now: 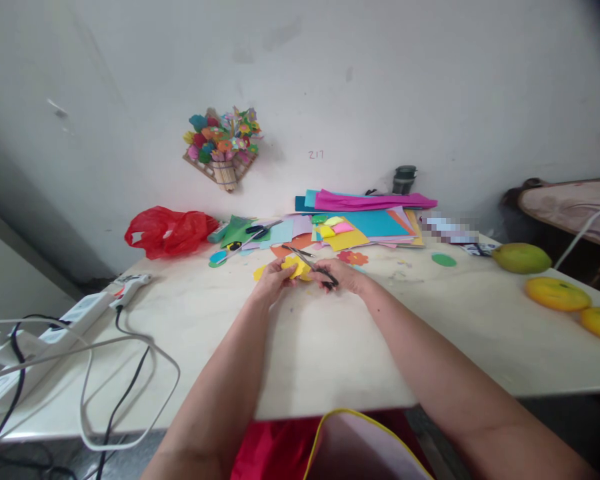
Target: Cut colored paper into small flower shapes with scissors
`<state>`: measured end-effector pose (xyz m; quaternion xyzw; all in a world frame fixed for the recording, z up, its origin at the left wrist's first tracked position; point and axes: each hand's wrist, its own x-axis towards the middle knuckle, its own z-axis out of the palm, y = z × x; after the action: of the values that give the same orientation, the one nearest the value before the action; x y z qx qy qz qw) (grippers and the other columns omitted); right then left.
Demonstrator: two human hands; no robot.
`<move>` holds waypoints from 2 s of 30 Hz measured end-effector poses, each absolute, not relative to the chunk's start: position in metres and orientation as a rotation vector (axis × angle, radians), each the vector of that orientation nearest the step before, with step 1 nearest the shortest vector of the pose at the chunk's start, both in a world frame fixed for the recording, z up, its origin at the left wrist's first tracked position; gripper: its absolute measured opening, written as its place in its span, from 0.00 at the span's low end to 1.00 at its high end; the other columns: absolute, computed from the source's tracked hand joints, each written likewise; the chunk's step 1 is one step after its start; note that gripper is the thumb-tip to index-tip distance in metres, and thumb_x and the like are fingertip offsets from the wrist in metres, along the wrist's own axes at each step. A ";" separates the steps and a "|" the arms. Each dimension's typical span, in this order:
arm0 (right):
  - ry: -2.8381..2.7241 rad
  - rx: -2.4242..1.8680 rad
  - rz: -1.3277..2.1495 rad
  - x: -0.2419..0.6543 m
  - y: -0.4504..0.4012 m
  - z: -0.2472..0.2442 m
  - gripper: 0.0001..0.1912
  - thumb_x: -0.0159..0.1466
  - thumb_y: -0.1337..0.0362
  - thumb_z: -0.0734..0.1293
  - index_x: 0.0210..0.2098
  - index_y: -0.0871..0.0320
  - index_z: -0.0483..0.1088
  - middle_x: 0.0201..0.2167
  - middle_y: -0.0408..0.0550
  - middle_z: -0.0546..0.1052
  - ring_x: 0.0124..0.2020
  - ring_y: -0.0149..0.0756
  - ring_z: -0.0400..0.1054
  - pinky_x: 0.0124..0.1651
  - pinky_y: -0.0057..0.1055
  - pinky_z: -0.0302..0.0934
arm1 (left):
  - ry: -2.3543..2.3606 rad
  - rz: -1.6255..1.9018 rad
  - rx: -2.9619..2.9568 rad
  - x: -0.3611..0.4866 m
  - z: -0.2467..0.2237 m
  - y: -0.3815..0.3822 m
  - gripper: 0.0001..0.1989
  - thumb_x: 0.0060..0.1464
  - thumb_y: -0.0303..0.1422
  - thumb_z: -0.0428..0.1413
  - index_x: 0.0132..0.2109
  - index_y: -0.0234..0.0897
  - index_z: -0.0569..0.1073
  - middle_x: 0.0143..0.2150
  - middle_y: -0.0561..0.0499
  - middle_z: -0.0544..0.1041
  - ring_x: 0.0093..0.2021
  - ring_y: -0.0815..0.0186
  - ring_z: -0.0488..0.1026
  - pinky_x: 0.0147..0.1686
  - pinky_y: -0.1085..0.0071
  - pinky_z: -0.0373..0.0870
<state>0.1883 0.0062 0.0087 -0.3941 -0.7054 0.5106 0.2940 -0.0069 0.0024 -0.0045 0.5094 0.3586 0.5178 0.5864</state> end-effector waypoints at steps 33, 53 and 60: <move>-2.005 -1.015 1.383 0.194 0.002 0.015 0.16 0.56 0.54 0.69 0.26 0.61 0.64 0.18 0.40 0.70 0.14 0.23 0.62 0.13 0.21 0.48 | 0.836 1.202 1.223 -0.009 -0.005 0.002 0.12 0.38 0.35 0.66 0.30 0.31 0.77 0.28 0.47 0.78 0.28 0.66 0.73 0.31 0.72 0.66; -2.024 -1.014 1.372 0.195 0.010 0.006 0.15 0.57 0.54 0.67 0.26 0.60 0.65 0.17 0.40 0.70 0.13 0.23 0.61 0.13 0.21 0.48 | 0.860 1.192 1.219 -0.009 -0.004 0.001 0.12 0.39 0.35 0.65 0.30 0.30 0.78 0.29 0.46 0.78 0.28 0.65 0.73 0.31 0.71 0.66; -2.014 -1.022 1.363 0.194 0.009 0.007 0.15 0.56 0.55 0.68 0.25 0.60 0.64 0.16 0.39 0.68 0.13 0.23 0.60 0.13 0.21 0.47 | 0.860 1.205 1.213 -0.009 -0.005 0.002 0.11 0.39 0.34 0.65 0.29 0.30 0.77 0.27 0.47 0.77 0.27 0.67 0.72 0.30 0.72 0.65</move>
<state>0.1940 0.0085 0.0071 -0.3751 -0.7395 0.5005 0.2490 -0.0094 0.0025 -0.0048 0.5181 0.3672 0.5145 0.5762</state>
